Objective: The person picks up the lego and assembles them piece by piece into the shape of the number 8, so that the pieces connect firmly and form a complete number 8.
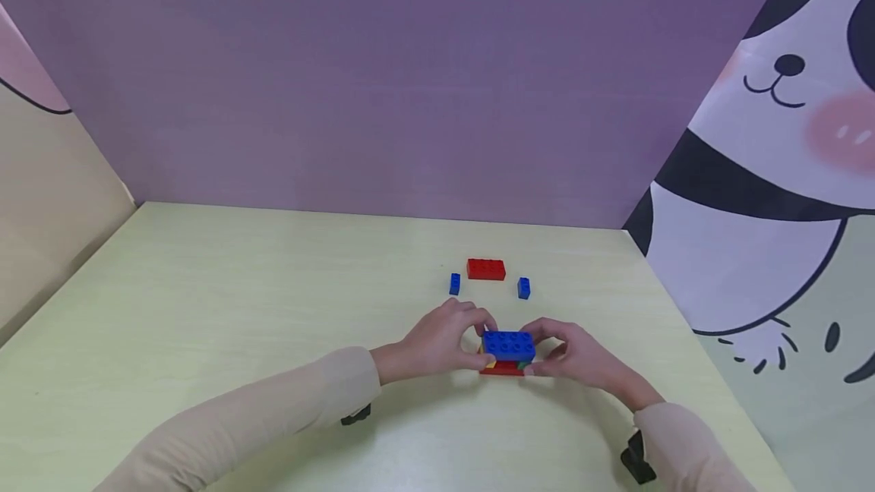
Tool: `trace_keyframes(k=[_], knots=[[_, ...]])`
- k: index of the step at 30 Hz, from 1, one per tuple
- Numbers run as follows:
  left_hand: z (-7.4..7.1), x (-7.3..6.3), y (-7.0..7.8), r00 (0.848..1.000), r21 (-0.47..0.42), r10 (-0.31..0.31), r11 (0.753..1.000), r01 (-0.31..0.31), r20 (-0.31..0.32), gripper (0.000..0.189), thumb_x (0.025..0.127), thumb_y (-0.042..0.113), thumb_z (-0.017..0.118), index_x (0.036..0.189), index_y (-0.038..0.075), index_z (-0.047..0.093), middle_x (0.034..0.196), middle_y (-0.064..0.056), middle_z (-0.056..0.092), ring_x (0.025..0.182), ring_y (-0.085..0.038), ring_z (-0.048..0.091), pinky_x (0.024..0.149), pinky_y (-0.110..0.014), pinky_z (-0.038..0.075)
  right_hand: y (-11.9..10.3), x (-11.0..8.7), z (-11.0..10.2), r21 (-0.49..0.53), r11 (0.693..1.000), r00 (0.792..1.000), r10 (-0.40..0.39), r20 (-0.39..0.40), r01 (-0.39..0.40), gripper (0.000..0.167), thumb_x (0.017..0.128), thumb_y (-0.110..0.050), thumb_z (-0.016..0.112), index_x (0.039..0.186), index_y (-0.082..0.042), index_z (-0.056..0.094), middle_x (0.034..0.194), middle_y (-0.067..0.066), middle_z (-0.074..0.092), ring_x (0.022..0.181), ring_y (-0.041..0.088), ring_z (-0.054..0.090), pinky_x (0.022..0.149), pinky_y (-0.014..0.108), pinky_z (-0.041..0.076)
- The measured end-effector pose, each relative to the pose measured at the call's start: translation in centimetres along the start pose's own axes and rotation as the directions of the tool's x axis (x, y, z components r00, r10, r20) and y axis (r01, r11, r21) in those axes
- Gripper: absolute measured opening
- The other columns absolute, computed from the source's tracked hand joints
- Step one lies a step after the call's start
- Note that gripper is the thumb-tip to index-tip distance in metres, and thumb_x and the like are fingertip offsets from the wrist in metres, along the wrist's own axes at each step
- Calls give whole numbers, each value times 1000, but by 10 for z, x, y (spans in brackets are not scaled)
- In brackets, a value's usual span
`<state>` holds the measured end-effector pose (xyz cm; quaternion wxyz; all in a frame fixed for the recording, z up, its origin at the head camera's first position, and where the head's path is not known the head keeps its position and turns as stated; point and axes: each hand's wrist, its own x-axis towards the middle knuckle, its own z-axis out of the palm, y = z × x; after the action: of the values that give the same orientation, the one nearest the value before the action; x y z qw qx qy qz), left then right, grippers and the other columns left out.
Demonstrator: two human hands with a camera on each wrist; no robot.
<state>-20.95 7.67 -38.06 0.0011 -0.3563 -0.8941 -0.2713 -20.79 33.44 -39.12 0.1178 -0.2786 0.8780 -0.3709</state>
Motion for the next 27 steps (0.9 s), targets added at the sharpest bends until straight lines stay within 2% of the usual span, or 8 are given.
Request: trace_keyframes(k=[10,27], knots=[[0,2,2,1000,16,-10,1000,10,5,36,76,40,71,109,27,60,97,10,61,91,-5,46,69,-15,38,-7,-4,-10,0,1000,999,11,-37,-11,42,81,-16,68,120,-6,54,114,4,59,100,-5,51,74,28,52],[-1,2,5,1000,10,-10,1000,10,21,38,77,40,71,111,27,59,99,10,61,91,-4,46,69,-14,37,-13,-8,-13,33,999,998,-7,-61,9,33,82,-14,67,114,-11,59,110,-1,62,97,0,55,74,27,51]])
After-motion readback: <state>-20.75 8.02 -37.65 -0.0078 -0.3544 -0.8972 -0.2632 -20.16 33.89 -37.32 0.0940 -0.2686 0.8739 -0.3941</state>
